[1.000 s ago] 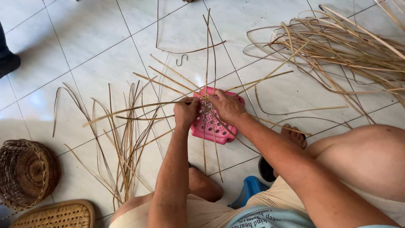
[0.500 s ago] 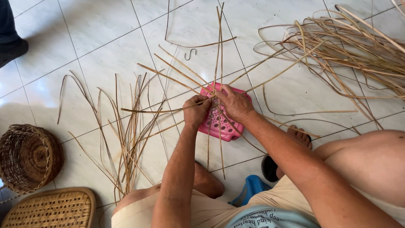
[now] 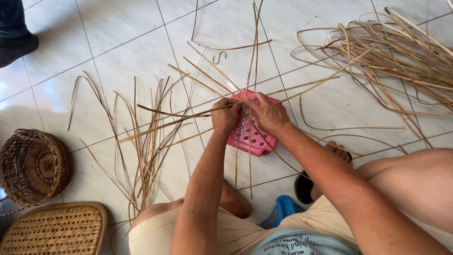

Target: Weaving the base of a basket by interlacing thin strands through a plastic template on the floor.

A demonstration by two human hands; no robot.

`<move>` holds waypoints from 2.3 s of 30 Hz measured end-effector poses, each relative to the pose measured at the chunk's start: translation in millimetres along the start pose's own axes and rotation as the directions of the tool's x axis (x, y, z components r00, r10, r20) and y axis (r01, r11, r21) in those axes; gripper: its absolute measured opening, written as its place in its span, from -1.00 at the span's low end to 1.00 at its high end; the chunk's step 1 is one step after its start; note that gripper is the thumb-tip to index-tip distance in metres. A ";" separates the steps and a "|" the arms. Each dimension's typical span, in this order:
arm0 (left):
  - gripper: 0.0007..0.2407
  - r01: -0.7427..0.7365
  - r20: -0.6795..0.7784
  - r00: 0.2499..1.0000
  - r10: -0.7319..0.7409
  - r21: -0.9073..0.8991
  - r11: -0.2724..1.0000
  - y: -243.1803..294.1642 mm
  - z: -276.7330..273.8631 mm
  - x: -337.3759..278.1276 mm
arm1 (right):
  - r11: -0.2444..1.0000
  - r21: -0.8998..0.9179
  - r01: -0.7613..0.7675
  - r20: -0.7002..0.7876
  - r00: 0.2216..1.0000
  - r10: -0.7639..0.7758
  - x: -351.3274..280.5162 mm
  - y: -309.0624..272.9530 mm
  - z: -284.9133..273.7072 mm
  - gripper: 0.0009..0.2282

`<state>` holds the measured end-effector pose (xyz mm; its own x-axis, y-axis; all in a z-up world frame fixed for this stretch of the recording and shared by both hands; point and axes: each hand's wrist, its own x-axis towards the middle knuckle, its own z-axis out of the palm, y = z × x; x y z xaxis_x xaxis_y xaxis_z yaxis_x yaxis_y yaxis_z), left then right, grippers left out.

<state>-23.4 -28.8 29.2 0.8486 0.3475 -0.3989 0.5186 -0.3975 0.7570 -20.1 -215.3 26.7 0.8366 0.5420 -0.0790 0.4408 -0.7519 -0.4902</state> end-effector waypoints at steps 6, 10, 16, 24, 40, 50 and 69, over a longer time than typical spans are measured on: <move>-0.85 0.023 0.013 1.000 -0.023 -0.004 1.000 -3.6 -0.2 6.8 | 1.000 -0.014 -0.013 0.007 1.000 0.013 2.0 2.9 6.6 -0.61; -0.85 0.018 0.021 1.000 -0.018 -0.023 1.000 -3.8 0.1 6.7 | 0.999 -0.013 -0.040 0.030 0.999 0.040 0.1 -2.0 0.1 -0.59; -0.83 -0.005 0.047 0.999 0.006 -0.024 1.000 -3.3 3.0 8.6 | 0.999 -0.036 -0.005 -0.013 1.000 0.004 1.6 2.2 5.6 -0.59; -0.83 -0.018 0.067 0.998 0.019 -0.008 1.000 -0.7 3.0 7.9 | 0.999 -0.051 0.006 -0.037 0.999 -0.007 -3.6 -7.7 -4.9 -0.60; -0.44 -0.213 0.034 0.977 0.210 0.174 0.961 27.1 9.1 24.4 | 0.999 -0.036 -0.009 -0.041 0.999 0.008 -1.1 -3.2 2.4 -0.64; -0.77 -0.223 0.065 0.975 0.214 0.192 0.956 39.7 8.8 39.3 | 1.000 -0.002 -0.030 0.006 1.000 0.030 0.2 -4.7 -1.8 -0.64; -0.61 -0.200 0.154 0.966 0.210 -0.078 0.977 41.6 15.8 28.1 | 1.000 -0.012 -0.018 0.016 1.000 0.018 0.8 -8.1 -3.4 -0.75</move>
<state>23.7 -49.0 41.3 0.9444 0.1214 -0.3057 0.3286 -0.3912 0.8597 -21.9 -210.1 33.6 0.8390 0.5345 -0.1020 0.4297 -0.7657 -0.4786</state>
